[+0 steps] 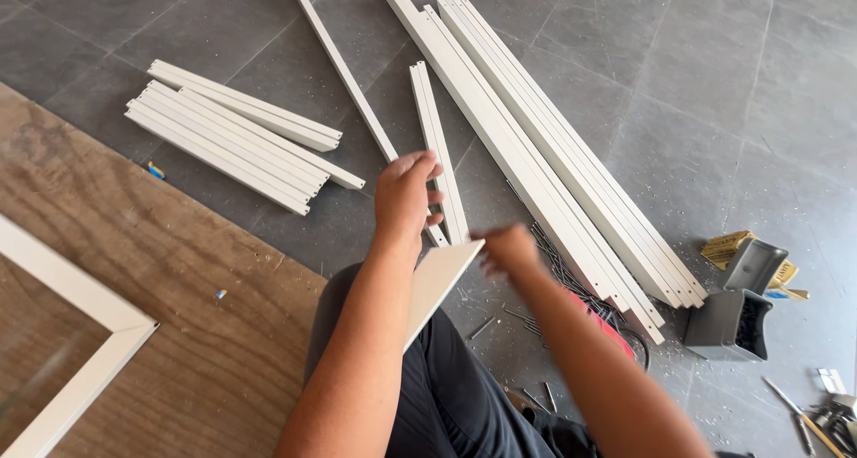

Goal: The person assembles a white frame by joining two pieces at a right angle and securing them with screws. They use a red corded drill to drive screws into pre-drilled holes, occasionally adjusting the pieces and checking alignment.

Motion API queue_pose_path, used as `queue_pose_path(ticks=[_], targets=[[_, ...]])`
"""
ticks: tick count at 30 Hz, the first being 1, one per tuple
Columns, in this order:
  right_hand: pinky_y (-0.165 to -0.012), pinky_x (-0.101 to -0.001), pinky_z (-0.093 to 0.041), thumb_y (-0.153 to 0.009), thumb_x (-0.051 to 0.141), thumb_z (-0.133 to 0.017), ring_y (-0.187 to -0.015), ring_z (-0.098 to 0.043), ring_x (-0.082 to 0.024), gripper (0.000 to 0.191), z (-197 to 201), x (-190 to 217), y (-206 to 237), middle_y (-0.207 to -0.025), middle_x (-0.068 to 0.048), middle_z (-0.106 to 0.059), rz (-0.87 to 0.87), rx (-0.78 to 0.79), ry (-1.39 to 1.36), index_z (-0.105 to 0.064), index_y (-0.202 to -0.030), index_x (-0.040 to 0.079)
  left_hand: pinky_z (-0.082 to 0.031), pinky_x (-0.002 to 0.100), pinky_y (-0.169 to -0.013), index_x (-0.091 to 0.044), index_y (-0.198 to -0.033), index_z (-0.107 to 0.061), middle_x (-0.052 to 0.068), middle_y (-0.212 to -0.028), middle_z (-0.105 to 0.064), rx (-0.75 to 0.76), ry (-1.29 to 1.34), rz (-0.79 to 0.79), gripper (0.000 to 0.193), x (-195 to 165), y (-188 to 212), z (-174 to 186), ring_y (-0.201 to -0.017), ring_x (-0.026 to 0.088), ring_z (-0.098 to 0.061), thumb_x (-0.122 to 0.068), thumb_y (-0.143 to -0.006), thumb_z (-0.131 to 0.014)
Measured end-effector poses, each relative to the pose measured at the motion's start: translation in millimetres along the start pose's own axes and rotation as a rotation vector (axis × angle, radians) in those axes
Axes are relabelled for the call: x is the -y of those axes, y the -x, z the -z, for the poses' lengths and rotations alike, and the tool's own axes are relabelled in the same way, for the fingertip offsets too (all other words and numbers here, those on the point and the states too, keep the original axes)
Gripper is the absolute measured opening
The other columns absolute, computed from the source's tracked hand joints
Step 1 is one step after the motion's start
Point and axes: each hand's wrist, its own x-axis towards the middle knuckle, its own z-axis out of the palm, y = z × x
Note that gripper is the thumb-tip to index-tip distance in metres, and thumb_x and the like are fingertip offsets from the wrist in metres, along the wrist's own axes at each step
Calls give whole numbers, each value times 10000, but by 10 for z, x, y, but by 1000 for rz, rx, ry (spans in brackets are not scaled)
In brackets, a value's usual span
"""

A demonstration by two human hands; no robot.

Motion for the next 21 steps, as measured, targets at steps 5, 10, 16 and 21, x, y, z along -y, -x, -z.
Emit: queue_pose_path(ticks=[5,10,16,21], targets=[[-733,-419,-605,-803,464,-822,-843,-746,-323,450,-631,-475,-316,-922,-171,-776,17,-186,265,-791,-1051,90,-504,288,-560,-110,-1231,-671,9,-1070,-719,-55,-76,-10,381,184,-147,-27,-770,102,-609,-328,-925,-612],[-788,-456,-594,-842,526,-741,-875,-730,-363,460,-488,-409,-4,-945,-185,-758,182,-321,532,-803,-1049,120,-509,299,-600,-120,-1245,-662,-10,-1093,-706,12,-37,57,398,216,-208,-43,-790,106,-595,-335,-917,-591],[-645,-391,-592,-1023,407,-590,-655,-727,-247,350,234,-156,480,-857,-120,-767,374,-360,460,-810,-1056,137,-531,352,-684,-129,-1342,-588,30,-1219,-629,51,9,152,475,229,-138,-182,-875,123,-570,-338,-916,-614],[-713,-343,-641,-938,196,-649,-741,-771,-209,312,871,40,493,-859,-175,-787,419,-326,-364,-757,-1128,-26,-647,400,-741,-87,-1410,-550,195,-1309,-569,101,-159,330,584,327,-125,-391,-881,178,-565,-449,-958,-621]])
